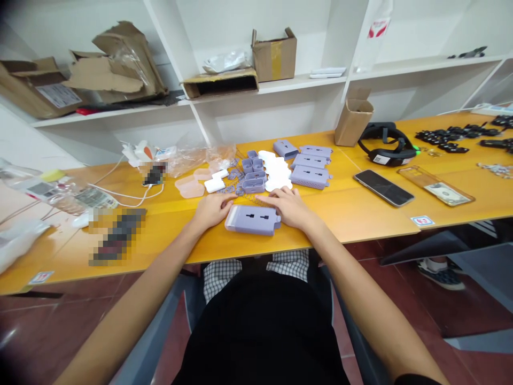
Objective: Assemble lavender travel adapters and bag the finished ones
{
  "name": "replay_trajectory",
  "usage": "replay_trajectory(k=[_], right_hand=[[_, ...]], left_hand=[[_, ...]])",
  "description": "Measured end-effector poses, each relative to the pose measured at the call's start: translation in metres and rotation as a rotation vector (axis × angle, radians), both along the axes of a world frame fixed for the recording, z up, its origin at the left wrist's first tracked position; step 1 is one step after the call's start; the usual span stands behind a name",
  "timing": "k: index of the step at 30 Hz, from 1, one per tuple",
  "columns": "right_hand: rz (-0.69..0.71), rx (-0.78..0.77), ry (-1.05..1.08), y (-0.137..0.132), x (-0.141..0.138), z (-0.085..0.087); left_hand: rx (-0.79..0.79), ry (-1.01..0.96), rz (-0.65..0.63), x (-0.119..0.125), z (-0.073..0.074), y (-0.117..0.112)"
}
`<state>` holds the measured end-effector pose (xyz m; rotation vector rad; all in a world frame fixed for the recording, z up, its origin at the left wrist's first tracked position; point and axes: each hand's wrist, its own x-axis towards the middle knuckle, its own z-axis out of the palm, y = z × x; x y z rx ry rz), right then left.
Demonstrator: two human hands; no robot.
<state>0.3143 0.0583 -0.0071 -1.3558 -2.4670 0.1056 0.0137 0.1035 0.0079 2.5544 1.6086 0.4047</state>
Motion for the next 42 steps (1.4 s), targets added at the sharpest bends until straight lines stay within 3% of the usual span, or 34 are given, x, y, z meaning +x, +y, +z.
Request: replay_trajectory(k=[7, 14, 19, 26, 34, 42], right_hand=[[0.072, -0.015, 0.097, 0.002, 0.000, -0.006], [0.114, 0.051, 0.426, 0.011, 0.006, -0.016], [0.051, 0.129, 0.632, 0.010, 0.009, -0.012], [-0.034, 0.105, 0.669, 0.009, 0.010, -0.009], [-0.111, 0.038, 0.708, 0.010, 0.008, -0.004], [-0.122, -0.111, 0.921, 0.024, 0.011, -0.003]], left_hand=[[-0.030, 0.029, 0.068, 0.003, 0.003, -0.004], [-0.052, 0.054, 0.120, 0.008, 0.007, -0.009], [-0.011, -0.020, 0.109, 0.007, 0.004, -0.007], [0.008, 0.009, 0.064, 0.012, -0.006, 0.001], [0.060, -0.129, 0.080, 0.004, -0.008, -0.001], [-0.004, -0.430, -0.032, 0.002, -0.016, 0.011]])
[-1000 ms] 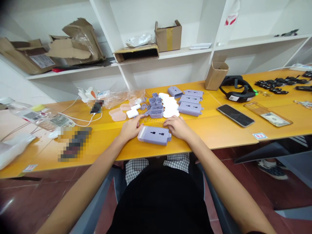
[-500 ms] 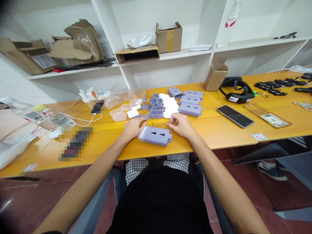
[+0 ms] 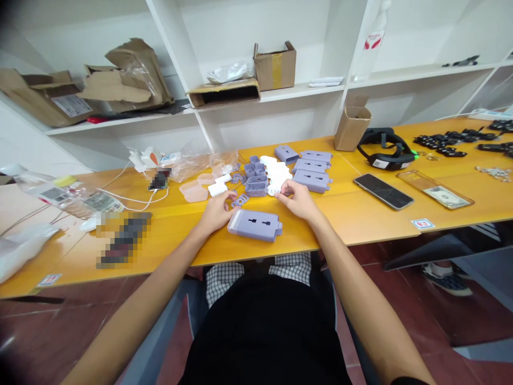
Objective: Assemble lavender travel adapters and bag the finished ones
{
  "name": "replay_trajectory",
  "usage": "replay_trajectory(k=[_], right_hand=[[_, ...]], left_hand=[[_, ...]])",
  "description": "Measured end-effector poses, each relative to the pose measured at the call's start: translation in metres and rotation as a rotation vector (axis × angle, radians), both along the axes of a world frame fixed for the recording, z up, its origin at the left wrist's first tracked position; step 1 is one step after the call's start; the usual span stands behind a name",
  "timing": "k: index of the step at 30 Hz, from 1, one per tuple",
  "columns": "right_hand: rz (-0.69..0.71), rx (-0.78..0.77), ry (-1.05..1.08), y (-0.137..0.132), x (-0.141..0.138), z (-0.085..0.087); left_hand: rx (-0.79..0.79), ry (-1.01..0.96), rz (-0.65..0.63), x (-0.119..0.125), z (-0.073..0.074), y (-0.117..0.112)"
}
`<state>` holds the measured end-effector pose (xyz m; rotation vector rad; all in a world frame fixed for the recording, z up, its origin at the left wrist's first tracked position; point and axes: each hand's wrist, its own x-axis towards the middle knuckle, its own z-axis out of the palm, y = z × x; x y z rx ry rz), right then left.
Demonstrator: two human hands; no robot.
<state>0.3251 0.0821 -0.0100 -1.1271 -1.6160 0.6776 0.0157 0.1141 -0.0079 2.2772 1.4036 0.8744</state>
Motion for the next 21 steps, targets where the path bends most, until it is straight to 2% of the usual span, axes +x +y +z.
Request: replay_trajectory(k=[2, 6, 8, 11, 14, 18, 21], right_hand=[[0.047, -0.052, 0.026, 0.000, 0.001, -0.001], [0.080, -0.114, 0.116, -0.001, 0.003, 0.002], [0.074, -0.108, 0.124, -0.002, 0.003, 0.007], [0.038, -0.049, 0.038, -0.002, 0.004, 0.018], [-0.003, 0.009, -0.011, -0.003, 0.006, 0.028], [-0.037, 0.038, -0.004, -0.003, 0.013, 0.035], [-0.053, 0.029, 0.025, 0.001, 0.016, 0.033]], left_hand=[[-0.101, -0.103, 0.008, 0.000, 0.000, 0.005], [-0.402, -0.391, -0.007, -0.003, 0.007, 0.013], [-0.475, -0.489, -0.030, -0.003, 0.012, 0.014], [-0.524, -0.550, -0.075, 0.006, 0.021, 0.017], [-0.543, -0.569, -0.117, 0.024, 0.023, 0.026], [-0.521, -0.578, -0.160, 0.046, 0.014, 0.033], [-0.557, -0.554, -0.201, 0.049, 0.006, 0.031]])
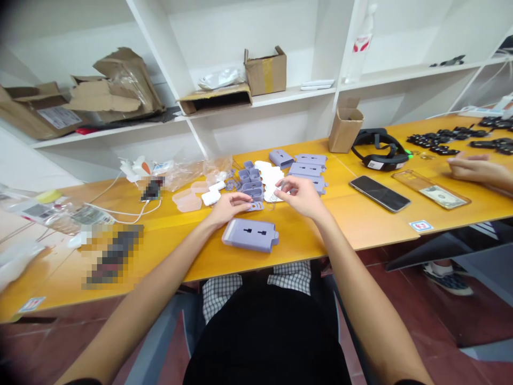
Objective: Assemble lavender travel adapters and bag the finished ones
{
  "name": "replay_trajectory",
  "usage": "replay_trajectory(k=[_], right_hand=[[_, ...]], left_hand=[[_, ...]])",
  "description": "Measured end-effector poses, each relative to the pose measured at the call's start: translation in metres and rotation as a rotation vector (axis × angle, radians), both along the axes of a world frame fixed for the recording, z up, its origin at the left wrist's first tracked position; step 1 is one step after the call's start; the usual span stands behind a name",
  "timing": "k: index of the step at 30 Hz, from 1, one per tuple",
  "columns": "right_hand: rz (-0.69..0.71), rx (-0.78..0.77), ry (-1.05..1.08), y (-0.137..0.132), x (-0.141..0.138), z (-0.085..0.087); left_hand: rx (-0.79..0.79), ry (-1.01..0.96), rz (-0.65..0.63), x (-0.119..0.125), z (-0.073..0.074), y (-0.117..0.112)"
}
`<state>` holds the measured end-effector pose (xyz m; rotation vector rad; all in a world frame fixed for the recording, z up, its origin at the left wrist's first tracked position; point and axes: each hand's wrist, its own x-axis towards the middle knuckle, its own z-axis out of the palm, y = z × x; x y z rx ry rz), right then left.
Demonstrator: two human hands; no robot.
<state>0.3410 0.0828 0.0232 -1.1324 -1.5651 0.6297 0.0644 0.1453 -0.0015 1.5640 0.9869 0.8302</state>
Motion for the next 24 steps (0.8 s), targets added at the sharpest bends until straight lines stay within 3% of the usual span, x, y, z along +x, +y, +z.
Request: replay_trajectory(k=[4, 9, 13, 19, 24], right_hand=[[0.017, -0.030, 0.055, 0.005, -0.007, -0.005], [0.069, -0.056, 0.096, 0.002, -0.022, -0.004], [0.150, -0.034, 0.031, 0.015, -0.031, 0.011], [0.336, 0.029, -0.031, 0.060, -0.049, 0.038], [0.321, -0.012, 0.007, 0.067, -0.055, 0.023]], left_hand=[[-0.069, 0.001, -0.087, -0.006, -0.002, -0.004], [-0.118, -0.018, -0.098, -0.008, -0.002, -0.002], [-0.135, -0.009, -0.098, -0.010, -0.002, -0.002], [-0.081, -0.073, -0.070, -0.023, 0.002, 0.000], [-0.063, -0.066, -0.054, -0.026, -0.004, 0.008]])
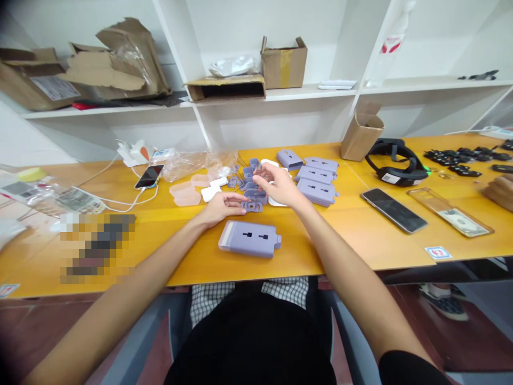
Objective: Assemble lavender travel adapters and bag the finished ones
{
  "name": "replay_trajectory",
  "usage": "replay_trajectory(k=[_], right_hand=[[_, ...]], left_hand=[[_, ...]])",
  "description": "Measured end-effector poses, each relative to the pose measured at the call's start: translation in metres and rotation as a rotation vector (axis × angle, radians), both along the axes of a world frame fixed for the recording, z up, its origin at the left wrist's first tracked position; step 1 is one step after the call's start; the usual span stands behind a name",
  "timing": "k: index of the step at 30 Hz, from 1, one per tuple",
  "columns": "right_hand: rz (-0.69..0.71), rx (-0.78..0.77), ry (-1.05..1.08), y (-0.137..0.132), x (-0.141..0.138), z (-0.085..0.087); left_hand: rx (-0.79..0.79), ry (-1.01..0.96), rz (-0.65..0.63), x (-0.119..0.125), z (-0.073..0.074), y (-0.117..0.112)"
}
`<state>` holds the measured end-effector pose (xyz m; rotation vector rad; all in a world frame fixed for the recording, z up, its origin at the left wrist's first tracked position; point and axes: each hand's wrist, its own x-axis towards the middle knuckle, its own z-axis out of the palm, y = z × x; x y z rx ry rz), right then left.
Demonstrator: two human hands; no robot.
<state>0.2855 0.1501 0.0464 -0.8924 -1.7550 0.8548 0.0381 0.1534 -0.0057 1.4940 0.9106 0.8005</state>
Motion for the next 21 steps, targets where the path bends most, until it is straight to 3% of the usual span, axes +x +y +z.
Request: replay_trajectory(k=[5, 11, 15, 21], right_hand=[[0.009, -0.015, -0.012, -0.005, 0.008, -0.018], [0.021, -0.057, -0.071, -0.005, 0.011, -0.026], [0.078, -0.131, -0.088, -0.006, 0.013, -0.026], [0.090, -0.070, -0.125, -0.008, 0.020, -0.016]], left_hand=[[-0.018, -0.076, 0.011, 0.007, -0.003, 0.001], [-0.005, -0.099, 0.053, 0.008, 0.000, -0.003], [0.017, -0.067, 0.050, 0.008, 0.000, -0.003], [0.021, -0.046, 0.031, 0.009, 0.001, -0.002]])
